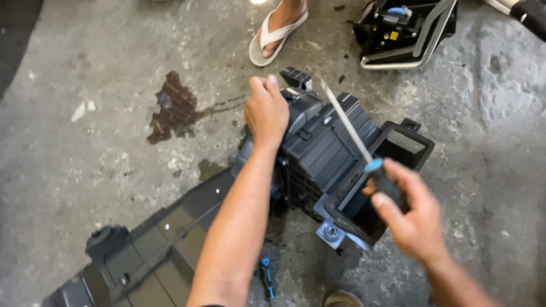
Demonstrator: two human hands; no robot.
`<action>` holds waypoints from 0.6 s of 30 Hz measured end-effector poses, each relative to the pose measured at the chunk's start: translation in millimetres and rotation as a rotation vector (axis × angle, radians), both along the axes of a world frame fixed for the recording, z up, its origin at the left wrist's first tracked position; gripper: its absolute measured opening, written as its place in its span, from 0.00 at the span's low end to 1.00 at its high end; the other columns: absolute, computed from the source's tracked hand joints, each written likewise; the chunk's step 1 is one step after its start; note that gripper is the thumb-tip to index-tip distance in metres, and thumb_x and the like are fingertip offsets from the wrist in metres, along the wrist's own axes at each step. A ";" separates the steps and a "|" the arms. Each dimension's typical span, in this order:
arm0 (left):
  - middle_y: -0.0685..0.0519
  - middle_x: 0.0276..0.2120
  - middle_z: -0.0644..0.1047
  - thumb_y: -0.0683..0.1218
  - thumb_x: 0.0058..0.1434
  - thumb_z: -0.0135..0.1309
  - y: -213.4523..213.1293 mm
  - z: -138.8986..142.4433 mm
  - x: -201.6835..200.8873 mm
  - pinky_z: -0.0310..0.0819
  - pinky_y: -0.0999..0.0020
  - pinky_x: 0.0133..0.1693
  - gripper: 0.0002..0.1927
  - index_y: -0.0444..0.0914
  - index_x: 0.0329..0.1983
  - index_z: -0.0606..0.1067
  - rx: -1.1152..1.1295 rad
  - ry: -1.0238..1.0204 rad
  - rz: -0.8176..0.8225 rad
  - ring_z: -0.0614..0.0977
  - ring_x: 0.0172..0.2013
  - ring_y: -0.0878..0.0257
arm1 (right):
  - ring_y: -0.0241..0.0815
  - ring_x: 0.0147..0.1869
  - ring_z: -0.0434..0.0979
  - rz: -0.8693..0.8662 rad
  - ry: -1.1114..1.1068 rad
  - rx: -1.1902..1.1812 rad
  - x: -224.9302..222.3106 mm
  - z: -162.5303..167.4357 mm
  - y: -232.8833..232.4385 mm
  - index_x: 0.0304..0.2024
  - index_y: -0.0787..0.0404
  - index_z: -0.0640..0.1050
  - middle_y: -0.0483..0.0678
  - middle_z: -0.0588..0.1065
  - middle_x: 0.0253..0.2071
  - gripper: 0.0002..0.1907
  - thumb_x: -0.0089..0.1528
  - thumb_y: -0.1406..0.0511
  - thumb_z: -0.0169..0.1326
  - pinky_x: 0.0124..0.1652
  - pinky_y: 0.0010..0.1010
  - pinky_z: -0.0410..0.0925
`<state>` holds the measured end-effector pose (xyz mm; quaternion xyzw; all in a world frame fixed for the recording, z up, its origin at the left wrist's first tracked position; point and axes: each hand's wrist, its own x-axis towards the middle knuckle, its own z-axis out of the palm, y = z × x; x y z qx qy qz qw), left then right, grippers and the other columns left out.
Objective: The person disassembles a car air conditioning unit on the floor. They use a screwdriver to remove screws, separate the housing, and extract the evaporator core, placing components aside.
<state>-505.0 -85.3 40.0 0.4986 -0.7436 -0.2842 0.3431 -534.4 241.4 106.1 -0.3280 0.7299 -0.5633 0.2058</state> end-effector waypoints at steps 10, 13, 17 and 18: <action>0.43 0.21 0.69 0.55 0.69 0.53 2.3 98.8 204.0 0.66 0.57 0.30 0.23 0.32 0.27 0.68 -0.014 -0.031 -0.238 0.68 0.24 0.56 | 0.48 0.52 0.83 0.049 0.427 0.096 38.5 -17.4 0.0 0.60 0.60 0.75 0.54 0.80 0.49 0.25 0.59 0.65 0.59 0.50 0.33 0.72; 0.49 0.19 0.72 0.50 0.64 0.53 85.9 159.1 316.8 0.69 0.62 0.27 0.17 0.37 0.23 0.69 0.234 -0.142 -0.446 0.70 0.23 0.64 | 0.48 0.51 0.83 0.065 0.425 0.159 45.7 -26.4 4.4 0.61 0.59 0.76 0.55 0.80 0.49 0.25 0.60 0.65 0.59 0.51 0.34 0.72; 0.53 0.25 0.71 0.55 0.65 0.55 171.4 239.6 464.0 0.71 0.66 0.34 0.15 0.41 0.33 0.69 0.855 -0.660 -0.543 0.71 0.29 0.66 | 0.49 0.51 0.81 0.054 0.560 0.226 55.4 -31.1 2.1 0.63 0.57 0.76 0.56 0.79 0.51 0.25 0.62 0.65 0.61 0.52 0.36 0.71; 0.57 0.28 0.74 0.57 0.67 0.54 186.2 252.9 499.9 0.72 0.69 0.38 0.12 0.45 0.39 0.70 1.001 -0.808 -0.486 0.75 0.32 0.70 | 0.49 0.51 0.81 0.069 0.577 0.220 57.8 -31.9 -0.5 0.63 0.57 0.76 0.56 0.79 0.51 0.25 0.62 0.65 0.61 0.52 0.35 0.71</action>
